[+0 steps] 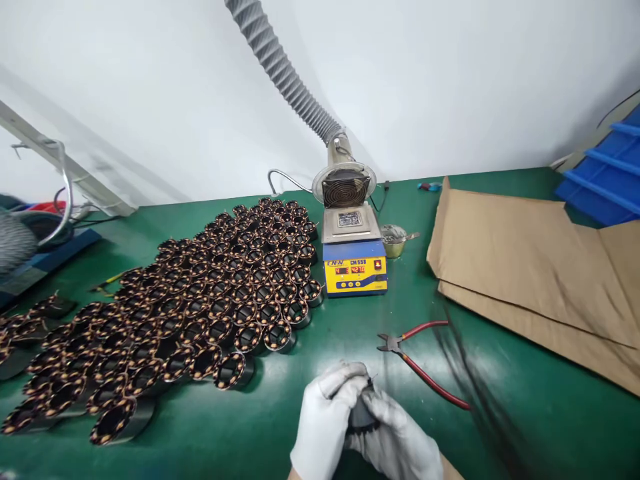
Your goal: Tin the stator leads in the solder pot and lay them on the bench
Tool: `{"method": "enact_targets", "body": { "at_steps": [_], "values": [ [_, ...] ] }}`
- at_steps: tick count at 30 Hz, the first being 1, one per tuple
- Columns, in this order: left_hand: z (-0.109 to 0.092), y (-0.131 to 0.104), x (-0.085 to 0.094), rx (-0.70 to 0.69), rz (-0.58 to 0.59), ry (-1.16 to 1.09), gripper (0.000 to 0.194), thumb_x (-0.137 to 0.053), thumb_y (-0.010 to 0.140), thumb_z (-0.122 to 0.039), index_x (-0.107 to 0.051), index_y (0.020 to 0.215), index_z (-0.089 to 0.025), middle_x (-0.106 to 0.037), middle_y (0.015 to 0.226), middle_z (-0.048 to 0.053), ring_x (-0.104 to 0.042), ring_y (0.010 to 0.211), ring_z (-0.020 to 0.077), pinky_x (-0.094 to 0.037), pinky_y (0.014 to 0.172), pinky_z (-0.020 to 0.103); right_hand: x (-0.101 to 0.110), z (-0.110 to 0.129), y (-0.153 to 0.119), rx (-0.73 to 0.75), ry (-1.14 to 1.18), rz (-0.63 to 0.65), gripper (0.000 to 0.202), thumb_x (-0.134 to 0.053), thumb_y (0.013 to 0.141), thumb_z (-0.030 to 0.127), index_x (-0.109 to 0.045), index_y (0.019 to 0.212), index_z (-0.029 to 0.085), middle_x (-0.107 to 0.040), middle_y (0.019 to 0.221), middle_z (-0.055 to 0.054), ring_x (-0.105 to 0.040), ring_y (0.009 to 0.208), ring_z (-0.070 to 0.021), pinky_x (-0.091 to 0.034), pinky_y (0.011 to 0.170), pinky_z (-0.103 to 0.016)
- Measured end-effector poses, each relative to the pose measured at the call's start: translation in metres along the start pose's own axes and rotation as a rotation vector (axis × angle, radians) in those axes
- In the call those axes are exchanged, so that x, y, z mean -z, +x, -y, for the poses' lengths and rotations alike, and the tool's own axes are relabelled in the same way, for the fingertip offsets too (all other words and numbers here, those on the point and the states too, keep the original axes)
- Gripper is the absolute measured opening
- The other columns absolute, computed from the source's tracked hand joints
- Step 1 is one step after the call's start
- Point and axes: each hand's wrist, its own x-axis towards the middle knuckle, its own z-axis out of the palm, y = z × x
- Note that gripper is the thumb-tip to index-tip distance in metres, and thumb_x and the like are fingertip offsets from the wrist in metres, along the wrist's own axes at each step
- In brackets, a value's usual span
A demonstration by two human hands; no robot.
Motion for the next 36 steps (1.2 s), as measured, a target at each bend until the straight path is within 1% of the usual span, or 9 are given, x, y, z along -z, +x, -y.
{"method": "enact_targets", "body": {
  "at_steps": [4,8,14,17,21,25,27,31,36],
  "values": [
    [0.015,0.008,-0.001,0.040,-0.132,-0.251,0.021,-0.065,0.075,-0.037,-0.067,0.088,-0.020,-0.072,0.073,0.001,-0.065,0.070,0.0151,-0.051,0.066,0.021,-0.001,0.001,0.000,-0.008,0.005,-0.010,0.025,-0.068,0.078,0.029,-0.062,0.101,0.019,-0.068,0.089,-0.006,-0.064,0.072,-0.0175,-0.048,0.064,-0.029],
    [0.019,0.012,0.023,-0.015,-0.300,-0.373,0.033,-0.064,0.076,-0.044,-0.062,0.099,-0.020,-0.072,0.076,0.000,-0.065,0.079,0.0139,-0.049,0.079,0.021,-0.003,0.007,-0.002,-0.090,0.033,0.045,0.037,-0.062,0.079,0.039,-0.064,0.104,0.013,-0.068,0.093,-0.011,-0.065,0.079,-0.0221,-0.048,0.065,-0.028],
    [0.009,-0.007,0.023,0.106,0.248,-0.057,0.082,-0.084,0.041,-0.018,-0.056,0.118,-0.024,-0.062,0.118,0.008,-0.059,0.102,0.0287,-0.052,0.082,0.032,-0.006,0.010,-0.003,-0.122,0.051,0.022,0.044,-0.047,0.084,0.050,-0.062,0.110,0.017,-0.068,0.097,-0.008,-0.063,0.089,-0.0220,-0.048,0.077,-0.033],
    [0.001,-0.007,0.012,0.086,0.250,-0.052,0.060,-0.081,0.044,-0.020,-0.066,0.102,-0.021,-0.070,0.097,0.006,-0.063,0.088,0.0273,-0.053,0.076,0.033,-0.006,0.010,-0.003,-0.121,-0.052,0.012,0.047,-0.043,0.083,0.054,-0.061,0.109,0.019,-0.068,0.094,-0.008,-0.063,0.088,-0.0243,-0.048,0.074,-0.036],
    [-0.001,0.006,0.005,0.085,-0.069,-0.076,0.011,-0.070,0.059,-0.024,-0.070,0.066,-0.016,-0.071,0.067,0.004,-0.063,0.066,0.0198,-0.051,0.063,0.026,0.001,0.007,-0.003,-0.153,-0.099,0.020,0.042,-0.049,0.081,0.051,-0.064,0.097,0.015,-0.068,0.080,-0.008,-0.065,0.074,-0.0230,-0.048,0.071,-0.037],
    [0.012,0.019,0.016,0.080,-0.291,-0.226,0.025,-0.070,0.065,-0.036,-0.068,0.080,-0.016,-0.069,0.061,0.002,-0.062,0.061,0.0157,-0.050,0.063,0.023,0.008,0.004,-0.005,-0.144,-0.014,-0.013,0.039,-0.054,0.080,0.049,-0.066,0.096,0.015,-0.068,0.081,-0.008,-0.064,0.073,-0.0214,-0.048,0.071,-0.035],
    [0.016,0.020,0.022,0.058,-0.266,-0.302,0.034,-0.064,0.072,-0.045,-0.066,0.093,-0.018,-0.072,0.071,0.003,-0.065,0.072,0.0165,-0.051,0.074,0.025,0.009,0.004,-0.006,-0.175,0.020,0.000,0.040,-0.057,0.079,0.047,-0.066,0.098,0.013,-0.068,0.086,-0.010,-0.064,0.076,-0.0210,-0.048,0.071,-0.033],
    [0.007,0.010,0.014,0.093,0.024,-0.222,0.030,-0.070,0.064,-0.038,-0.071,0.088,-0.020,-0.073,0.086,0.008,-0.066,0.083,0.0240,-0.052,0.076,0.030,0.004,0.004,-0.001,-0.135,0.018,0.054,0.033,-0.059,0.081,0.043,-0.065,0.097,0.014,-0.068,0.088,-0.008,-0.064,0.077,-0.0192,-0.048,0.070,-0.030],
    [-0.006,0.008,0.004,0.105,-0.164,-0.041,0.015,-0.067,0.060,-0.032,-0.071,0.066,-0.018,-0.073,0.072,0.006,-0.066,0.072,0.0230,-0.052,0.067,0.027,-0.005,-0.001,0.005,0.011,-0.182,-0.001,0.037,-0.070,0.073,0.040,-0.058,0.103,0.021,-0.066,0.090,-0.005,-0.064,0.073,-0.0197,-0.050,0.068,-0.034]
  ]
}}
